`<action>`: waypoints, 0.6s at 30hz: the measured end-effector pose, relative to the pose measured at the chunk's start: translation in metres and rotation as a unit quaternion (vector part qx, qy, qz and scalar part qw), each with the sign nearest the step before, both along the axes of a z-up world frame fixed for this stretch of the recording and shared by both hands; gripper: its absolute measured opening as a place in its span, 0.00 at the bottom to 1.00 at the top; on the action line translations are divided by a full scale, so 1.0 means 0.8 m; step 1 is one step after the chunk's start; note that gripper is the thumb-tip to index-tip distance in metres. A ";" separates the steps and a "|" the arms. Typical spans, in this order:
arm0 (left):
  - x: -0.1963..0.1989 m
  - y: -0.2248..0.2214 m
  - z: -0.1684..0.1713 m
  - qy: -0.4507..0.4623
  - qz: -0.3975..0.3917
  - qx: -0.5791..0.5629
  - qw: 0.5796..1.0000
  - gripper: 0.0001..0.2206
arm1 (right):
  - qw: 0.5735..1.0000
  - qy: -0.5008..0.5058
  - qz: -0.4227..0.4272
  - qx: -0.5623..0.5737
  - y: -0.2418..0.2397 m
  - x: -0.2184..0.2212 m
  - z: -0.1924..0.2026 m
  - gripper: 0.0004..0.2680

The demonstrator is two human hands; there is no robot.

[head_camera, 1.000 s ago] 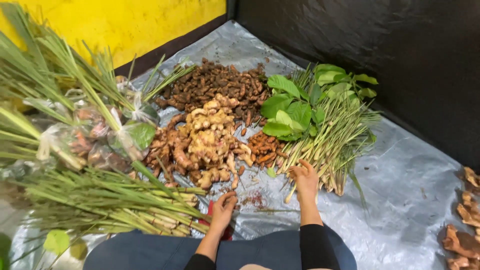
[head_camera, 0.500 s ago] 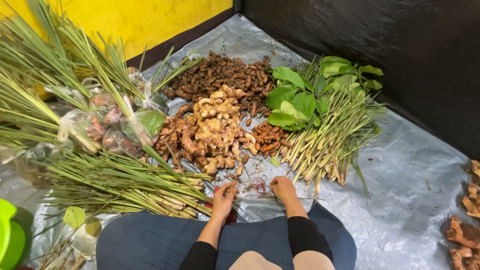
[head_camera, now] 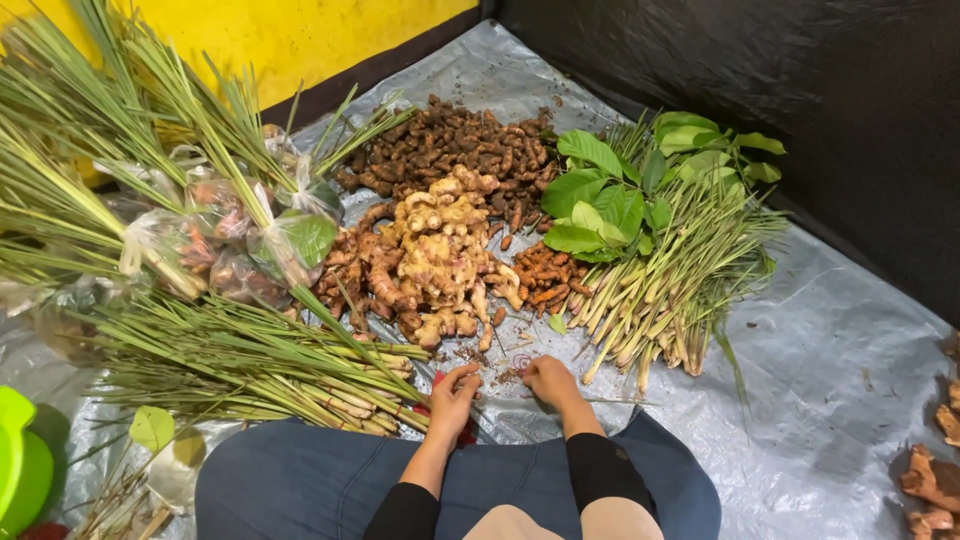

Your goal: Sorting and preparing harvested ginger roots and lemongrass stalks on a plastic sheet.

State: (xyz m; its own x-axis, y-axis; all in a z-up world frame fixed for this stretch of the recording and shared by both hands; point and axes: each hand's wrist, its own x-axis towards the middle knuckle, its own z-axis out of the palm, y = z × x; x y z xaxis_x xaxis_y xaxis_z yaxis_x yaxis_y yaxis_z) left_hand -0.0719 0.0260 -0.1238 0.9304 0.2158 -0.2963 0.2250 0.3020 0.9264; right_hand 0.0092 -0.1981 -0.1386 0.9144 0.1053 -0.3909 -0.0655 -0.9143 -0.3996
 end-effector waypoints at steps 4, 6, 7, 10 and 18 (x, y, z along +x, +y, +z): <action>0.006 -0.001 -0.007 -0.003 -0.001 -0.003 1.000 0.12 | 0.990 -0.026 -0.063 0.120 -0.014 0.008 0.028 0.06; 0.008 -0.004 -0.018 -0.004 -0.005 0.000 1.000 0.12 | 0.974 -0.045 -0.093 0.204 -0.022 0.009 0.041 0.08; 0.008 -0.006 -0.010 -0.003 -0.006 0.000 1.000 0.12 | 0.974 -0.044 -0.094 0.204 -0.023 0.010 0.039 0.08; 0.017 -0.017 0.000 0.000 -0.048 0.012 0.999 0.12 | 0.917 0.016 -0.208 0.339 -0.024 0.012 0.043 0.09; 0.047 -0.058 -0.035 -0.014 -0.118 0.040 0.992 0.19 | 0.978 0.032 -0.091 0.186 -0.033 0.013 0.010 0.11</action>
